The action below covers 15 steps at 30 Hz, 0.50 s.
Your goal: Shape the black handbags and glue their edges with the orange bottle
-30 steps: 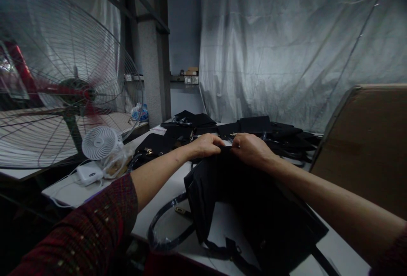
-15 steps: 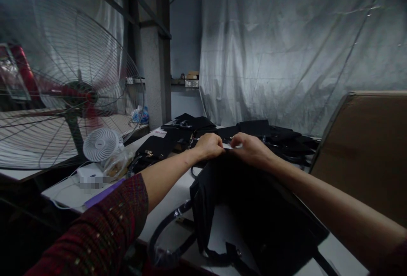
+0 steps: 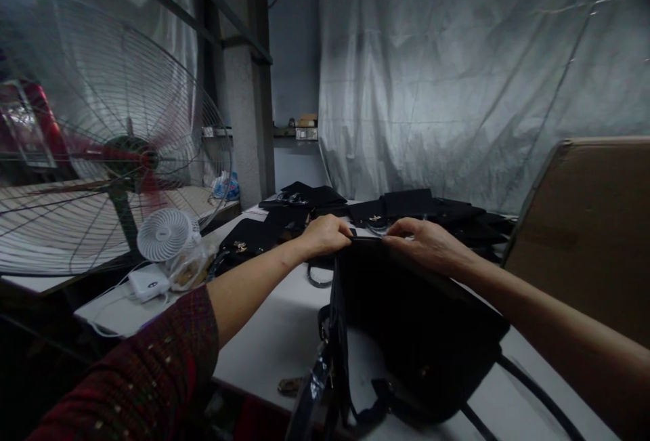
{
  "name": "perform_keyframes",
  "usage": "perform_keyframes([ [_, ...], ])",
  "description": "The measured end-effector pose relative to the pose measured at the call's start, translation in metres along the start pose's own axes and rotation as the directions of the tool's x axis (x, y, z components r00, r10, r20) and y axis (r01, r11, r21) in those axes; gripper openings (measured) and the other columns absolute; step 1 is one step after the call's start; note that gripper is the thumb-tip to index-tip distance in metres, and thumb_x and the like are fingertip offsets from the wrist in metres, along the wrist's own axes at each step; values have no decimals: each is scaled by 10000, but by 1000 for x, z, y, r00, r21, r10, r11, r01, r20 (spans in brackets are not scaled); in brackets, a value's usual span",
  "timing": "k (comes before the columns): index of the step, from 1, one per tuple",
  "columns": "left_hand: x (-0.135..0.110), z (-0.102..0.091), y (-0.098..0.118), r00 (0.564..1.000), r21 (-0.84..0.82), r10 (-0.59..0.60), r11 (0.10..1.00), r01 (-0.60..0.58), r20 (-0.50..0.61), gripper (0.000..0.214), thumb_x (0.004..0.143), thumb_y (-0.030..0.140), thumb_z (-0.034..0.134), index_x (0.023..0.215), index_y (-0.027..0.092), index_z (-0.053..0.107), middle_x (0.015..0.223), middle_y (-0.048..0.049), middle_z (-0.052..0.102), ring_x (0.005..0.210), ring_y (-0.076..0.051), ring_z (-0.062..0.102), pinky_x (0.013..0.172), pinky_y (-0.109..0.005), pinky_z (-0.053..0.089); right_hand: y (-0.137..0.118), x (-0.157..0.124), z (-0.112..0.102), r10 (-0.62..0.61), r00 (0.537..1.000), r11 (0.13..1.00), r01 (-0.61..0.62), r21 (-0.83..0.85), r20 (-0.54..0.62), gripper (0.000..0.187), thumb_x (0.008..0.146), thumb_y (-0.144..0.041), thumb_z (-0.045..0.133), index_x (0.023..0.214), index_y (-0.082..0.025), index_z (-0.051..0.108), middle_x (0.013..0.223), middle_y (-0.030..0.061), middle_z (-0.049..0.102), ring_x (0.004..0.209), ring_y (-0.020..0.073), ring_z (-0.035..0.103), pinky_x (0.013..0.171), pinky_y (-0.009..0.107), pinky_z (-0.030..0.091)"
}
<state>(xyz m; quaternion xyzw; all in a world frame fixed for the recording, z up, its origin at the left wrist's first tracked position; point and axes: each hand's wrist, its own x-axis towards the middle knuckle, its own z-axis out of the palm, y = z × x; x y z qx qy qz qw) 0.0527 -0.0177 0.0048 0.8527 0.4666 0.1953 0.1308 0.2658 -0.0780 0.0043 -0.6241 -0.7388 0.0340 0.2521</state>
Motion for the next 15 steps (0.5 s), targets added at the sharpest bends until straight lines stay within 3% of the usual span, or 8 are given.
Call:
perform_keyframes([
  [4,1,-2,0,998,67,-46,997,49,-43,225,681,255,629,861,236,763,796,-17,712,786,-177,632,721,-255,467,11,-4,-10,14,1000,1000,-14,1,-27,248,803,-430,552,850,-231,692,837,11,710,808,195,647,713,270,455],
  [8,-6,-7,-11,990,106,-102,988,113,-100,184,666,247,617,785,203,750,770,-36,706,786,-192,635,712,-262,466,24,-26,-23,113,992,991,-110,70,-48,357,819,-529,506,882,-226,683,816,30,709,786,222,652,699,309,481],
  [11,-15,-15,-19,982,148,-144,976,162,-122,174,667,237,576,740,174,721,729,-52,689,750,-202,632,680,-266,459,35,-52,-23,154,988,967,-147,208,-18,455,794,-603,511,1006,-233,670,1016,69,709,922,270,654,793,361,512],
  [15,-20,-21,-17,984,243,-179,953,180,-28,190,672,224,530,772,179,686,755,-63,674,755,-222,628,660,-280,458,52,-73,-3,163,981,849,-194,491,107,744,661,-525,711,1315,-241,499,1312,112,578,1135,308,582,903,393,514],
])
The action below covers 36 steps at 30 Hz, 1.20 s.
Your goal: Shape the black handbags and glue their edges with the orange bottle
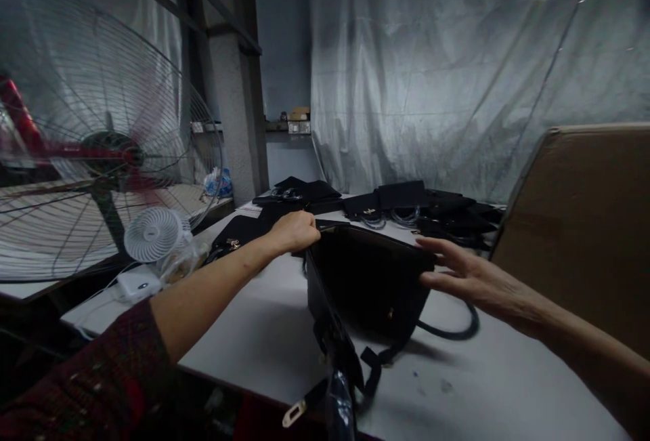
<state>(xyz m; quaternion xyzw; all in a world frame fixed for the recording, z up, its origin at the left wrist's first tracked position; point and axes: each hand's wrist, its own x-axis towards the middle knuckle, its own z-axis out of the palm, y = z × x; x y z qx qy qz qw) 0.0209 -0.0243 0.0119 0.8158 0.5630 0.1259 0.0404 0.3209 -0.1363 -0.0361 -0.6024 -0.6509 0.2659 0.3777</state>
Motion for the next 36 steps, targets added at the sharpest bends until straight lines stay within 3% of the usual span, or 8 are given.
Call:
perform_keyframes([
  [2,0,0,3,998,51,16,999,-19,54,233,690,231,523,866,186,669,828,-70,664,790,-231,625,689,-296,470,12,0,8,33,999,992,-34,124,12,874,623,-451,761,1385,-220,402,1311,130,574,1131,297,588,924,394,511],
  [4,2,0,6,994,79,96,992,-100,44,362,683,227,555,1036,185,617,1012,-88,625,897,-235,606,761,-309,481,18,4,14,39,998,981,-30,193,-43,830,634,-422,752,1363,-202,420,1283,137,591,1122,291,593,940,402,501],
  [7,4,0,14,928,116,371,924,-364,-40,618,619,147,624,1220,217,503,1267,-83,460,1101,-234,496,899,-318,452,21,9,19,24,994,974,1,226,-110,656,661,-438,729,1239,-200,531,1220,125,631,1096,295,602,928,422,499],
  [11,10,-1,33,792,115,610,784,-610,40,475,636,123,655,1093,240,603,1225,-53,449,1117,-234,423,931,-337,424,22,9,20,31,993,955,3,296,-111,589,650,-474,745,1139,-192,578,1069,88,688,983,262,638,897,408,500],
  [19,20,11,37,769,-58,639,768,-638,-1,117,729,294,728,771,186,706,1082,-57,528,1083,-224,442,957,-326,387,33,9,22,-13,990,927,65,368,-141,528,617,-490,791,1032,-199,642,971,54,704,890,225,635,836,367,491],
  [22,19,12,32,794,-192,606,775,-602,-43,92,714,253,732,735,169,701,1060,-51,562,1028,-196,510,926,-289,406,35,12,24,2,987,909,65,411,-160,510,610,-488,797,1001,-197,647,934,48,706,852,209,630,814,359,487],
  [28,19,16,31,930,-312,365,881,-356,-30,117,750,242,642,733,135,687,694,-3,628,644,-126,548,620,-231,402,38,20,28,18,980,875,80,478,-197,482,582,-460,812,952,-193,655,873,31,702,798,188,624,768,336,484],
  [36,20,22,34,933,-207,346,910,-360,-100,100,749,219,623,704,147,676,668,-10,641,637,-126,555,572,-226,356,35,26,33,-10,970,910,109,399,-242,406,613,-456,779,901,-185,689,822,31,704,751,193,633,739,338,493],
])
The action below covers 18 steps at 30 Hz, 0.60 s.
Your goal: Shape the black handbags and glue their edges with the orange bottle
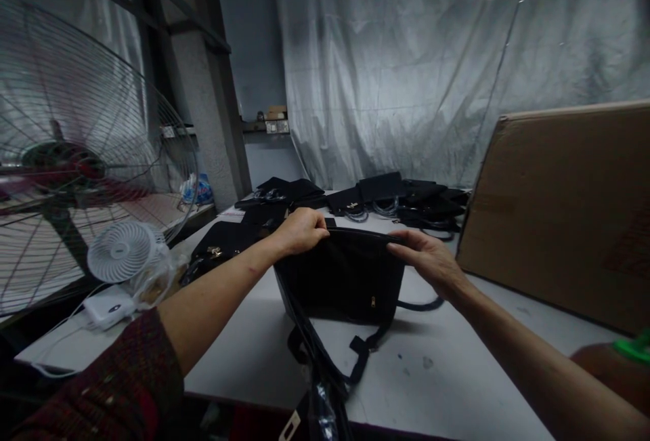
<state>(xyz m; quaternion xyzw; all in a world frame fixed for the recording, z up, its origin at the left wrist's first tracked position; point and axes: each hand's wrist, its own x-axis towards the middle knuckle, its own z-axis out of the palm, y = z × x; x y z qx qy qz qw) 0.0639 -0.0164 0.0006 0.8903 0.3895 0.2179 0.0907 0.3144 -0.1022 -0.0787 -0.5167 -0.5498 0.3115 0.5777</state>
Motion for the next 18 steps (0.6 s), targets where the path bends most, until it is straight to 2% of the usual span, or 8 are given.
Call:
perform_keyframes([
  [5,-3,-2,2,1000,55,1,999,0,-19,110,767,238,619,732,154,680,706,-18,657,663,-137,572,591,-234,364,-6,3,7,-45,998,988,39,-151,-38,385,638,-462,743,902,-183,712,816,33,702,740,195,629,689,312,489],
  [11,-8,-4,5,1000,82,16,996,-16,-1,118,786,254,619,753,157,678,726,-22,674,669,-142,580,588,-231,370,-10,4,13,-25,998,976,11,-220,-62,335,647,-447,686,846,-179,703,732,6,660,668,160,574,588,265,432],
  [18,-8,-4,6,1000,92,-3,996,4,-9,113,784,254,629,752,158,679,801,-40,701,734,-161,612,620,-240,386,-18,10,10,-31,999,916,32,-400,10,230,691,-398,609,765,-190,671,578,-29,577,540,129,498,515,250,360],
])
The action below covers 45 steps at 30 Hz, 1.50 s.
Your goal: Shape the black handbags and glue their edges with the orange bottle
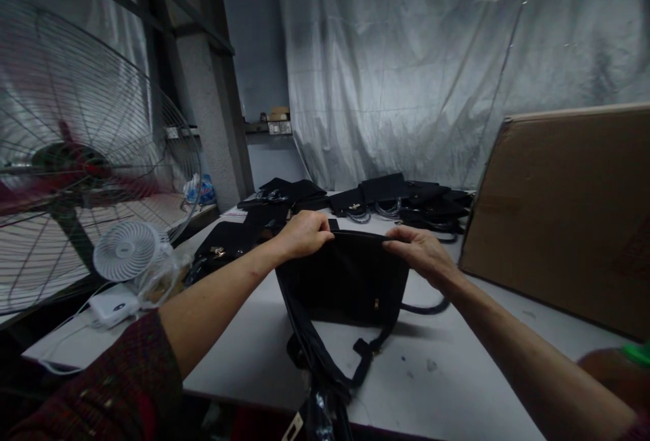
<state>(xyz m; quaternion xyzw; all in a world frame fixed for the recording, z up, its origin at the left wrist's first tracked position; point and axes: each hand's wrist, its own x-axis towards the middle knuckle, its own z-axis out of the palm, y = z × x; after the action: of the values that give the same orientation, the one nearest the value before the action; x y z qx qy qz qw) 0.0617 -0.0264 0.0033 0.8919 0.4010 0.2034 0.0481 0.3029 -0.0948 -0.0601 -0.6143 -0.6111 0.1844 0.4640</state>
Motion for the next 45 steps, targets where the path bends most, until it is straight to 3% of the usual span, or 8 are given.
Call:
perform_keyframes([
  [6,1,1,1,1000,12,15,1000,-15,11,136,785,283,623,755,166,685,767,-31,690,727,-161,608,626,-242,392,-21,13,-1,-102,984,973,129,-190,143,209,720,-373,590,800,-226,716,639,-31,627,597,137,547,562,246,383],
  [10,1,0,2,1000,10,0,1000,0,16,141,785,293,618,769,169,685,761,-31,684,724,-162,604,630,-246,390,-28,15,3,-128,982,940,164,-300,137,191,747,-344,550,744,-217,693,595,-30,594,570,135,524,560,251,369],
  [17,2,2,-2,1000,-14,-2,1000,2,-3,141,778,292,625,741,168,680,740,-30,679,704,-161,595,616,-246,385,-42,14,14,-246,956,823,292,-488,158,194,808,-352,557,905,-273,705,851,11,699,755,178,589,632,262,354],
  [20,2,3,-1,1000,-43,17,999,-17,-7,139,769,291,640,730,164,681,706,-20,668,668,-147,586,600,-238,378,-50,15,21,-270,943,761,332,-557,193,208,830,-342,538,892,-264,721,825,25,704,749,178,595,623,260,341],
  [26,-10,-10,-5,999,-58,-37,998,37,-2,133,680,289,726,727,168,699,656,0,654,645,-143,586,598,-237,390,-55,19,21,-225,953,791,301,-533,204,211,828,-348,542,788,-235,715,697,10,673,653,155,582,587,248,343],
  [32,-23,-22,-11,998,-82,-60,995,61,14,83,710,243,674,733,170,705,724,-11,688,693,-143,609,611,-229,407,-55,17,19,-219,950,815,303,-495,221,212,825,-357,546,797,-236,718,680,4,656,649,156,577,594,251,354],
  [42,-21,-17,-4,992,37,-103,994,105,-70,97,692,178,589,676,167,684,672,-27,669,629,-147,582,595,-246,400,-57,15,19,-205,958,821,280,-498,201,211,802,-362,546,759,-247,717,649,2,654,617,160,576,550,255,339],
  [45,-20,-15,-3,994,48,-81,995,85,-73,100,690,165,578,675,169,677,666,-25,660,623,-149,578,605,-249,403,-66,18,26,-199,956,798,285,-531,215,215,804,-387,550,868,-275,721,708,-2,681,625,163,588,546,255,336],
])
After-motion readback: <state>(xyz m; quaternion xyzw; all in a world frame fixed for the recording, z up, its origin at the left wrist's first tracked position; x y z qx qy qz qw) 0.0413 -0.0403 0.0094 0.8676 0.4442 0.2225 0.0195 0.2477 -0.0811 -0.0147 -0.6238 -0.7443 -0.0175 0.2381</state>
